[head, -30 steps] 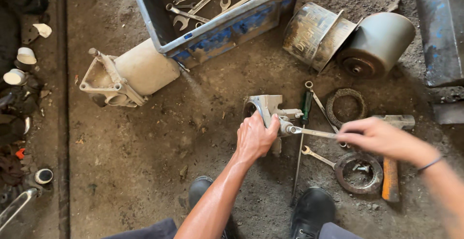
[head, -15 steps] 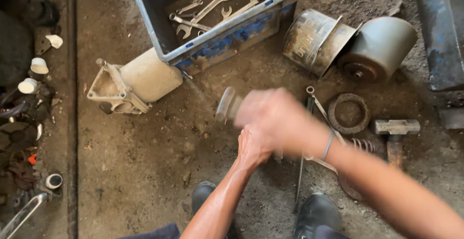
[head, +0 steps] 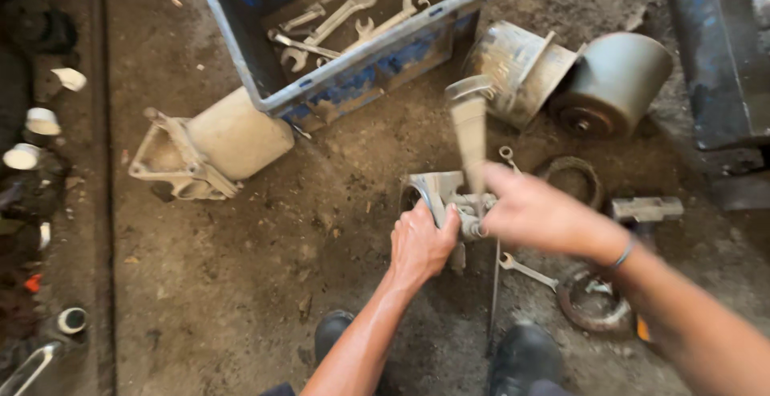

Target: The person sits on the floor and works on a mechanical housing, using a screwdriver to remove a screw and a wrench to loosen a bolt. They manipulate the housing and a cylindrical metal part, eventually placing the housing into a blue crate.

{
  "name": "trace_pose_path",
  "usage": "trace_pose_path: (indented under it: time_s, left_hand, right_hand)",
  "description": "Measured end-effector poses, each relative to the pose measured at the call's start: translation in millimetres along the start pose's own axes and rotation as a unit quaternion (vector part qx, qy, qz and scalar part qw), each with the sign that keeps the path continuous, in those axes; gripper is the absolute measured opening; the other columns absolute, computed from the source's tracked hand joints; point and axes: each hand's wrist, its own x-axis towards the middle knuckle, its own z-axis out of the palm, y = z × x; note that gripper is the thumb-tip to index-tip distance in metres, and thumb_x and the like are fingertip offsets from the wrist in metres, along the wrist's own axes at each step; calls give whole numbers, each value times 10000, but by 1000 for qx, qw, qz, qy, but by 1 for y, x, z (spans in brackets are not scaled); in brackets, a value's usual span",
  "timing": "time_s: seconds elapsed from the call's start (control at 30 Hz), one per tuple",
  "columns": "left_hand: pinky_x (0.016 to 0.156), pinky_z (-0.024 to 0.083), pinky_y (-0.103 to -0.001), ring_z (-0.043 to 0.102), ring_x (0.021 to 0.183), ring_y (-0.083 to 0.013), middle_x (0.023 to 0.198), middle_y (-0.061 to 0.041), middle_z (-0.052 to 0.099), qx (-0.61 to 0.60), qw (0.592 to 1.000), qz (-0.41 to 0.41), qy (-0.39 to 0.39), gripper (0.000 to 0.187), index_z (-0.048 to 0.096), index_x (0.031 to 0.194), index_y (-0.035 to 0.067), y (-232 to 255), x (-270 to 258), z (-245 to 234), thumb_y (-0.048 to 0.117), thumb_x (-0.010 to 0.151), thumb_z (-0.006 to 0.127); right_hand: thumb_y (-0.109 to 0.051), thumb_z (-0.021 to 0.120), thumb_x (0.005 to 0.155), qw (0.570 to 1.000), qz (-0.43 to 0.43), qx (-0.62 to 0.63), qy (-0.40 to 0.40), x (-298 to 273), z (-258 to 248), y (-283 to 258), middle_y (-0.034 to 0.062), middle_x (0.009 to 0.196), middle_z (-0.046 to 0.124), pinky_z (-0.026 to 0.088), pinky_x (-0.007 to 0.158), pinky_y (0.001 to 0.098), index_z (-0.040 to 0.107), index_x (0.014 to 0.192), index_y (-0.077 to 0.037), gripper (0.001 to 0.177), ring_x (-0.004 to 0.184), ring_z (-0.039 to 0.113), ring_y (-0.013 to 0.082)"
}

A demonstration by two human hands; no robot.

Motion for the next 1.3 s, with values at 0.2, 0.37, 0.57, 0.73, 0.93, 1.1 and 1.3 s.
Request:
trace_pose_path:
  time_s: [0.2,0.37,0.57,0.73,0.93,1.1,1.3]
  left_hand:
    - [820,532,-574,679,911,-506,921,-310,712,-6,1000,5,-2,490,707,1039,3,0,1,2,457,892,596]
    - [810,534,-576,686,893,-502,896,-305,713,12,1000,-5,-3,488,711,1028,1,0,5,3,459,904,596]
    - [809,540,-562,690,901,-491,916,-287,722,5,1000,-14,10,472,721,1051,30,3,5,5,453,864,631]
    - [818,543,-553,693,907,-485,906,-282,730,-6,1000,0,-1,451,724,1086,54,1,3,2,442,891,599]
    - [805,543,-554,684,913,-489,911,-285,718,4,1000,4,4,466,714,1085,35,5,3,1,446,886,625]
    - [805,545,-547,691,897,-482,893,-270,727,-18,1000,11,-2,436,730,1083,56,5,3,0,427,893,601]
    - [802,548,-542,702,895,-472,886,-271,729,-3,1000,15,4,433,721,1081,47,2,3,3,419,898,599]
  right_hand:
    - [-153,598,819,954,23,-209,-213,-52,24,1,151,757,688,541,642,394,576,1372,-118,555,686,691,272]
    - [-178,591,866,967,121,-220,-38,-31,-25,29,159,659,652,520,534,405,543,1273,-50,430,581,629,247]
    - [-75,547,821,964,-205,-70,-157,-20,29,4,159,744,630,530,599,403,478,1323,-85,507,642,634,272]
    - [-184,608,829,928,99,-345,-99,-59,25,41,165,778,696,575,718,484,501,1326,-92,516,749,711,364]
    - [-113,563,756,996,5,-88,-12,-8,9,8,182,637,645,539,545,495,387,1542,-83,805,573,638,405]
    - [-156,615,860,940,-267,-198,-82,-55,27,23,68,808,667,541,659,360,488,1414,-192,570,736,666,231]
    - [-153,527,922,936,240,-248,-68,-29,-15,-18,221,916,700,568,854,455,438,1520,-215,608,921,693,360]
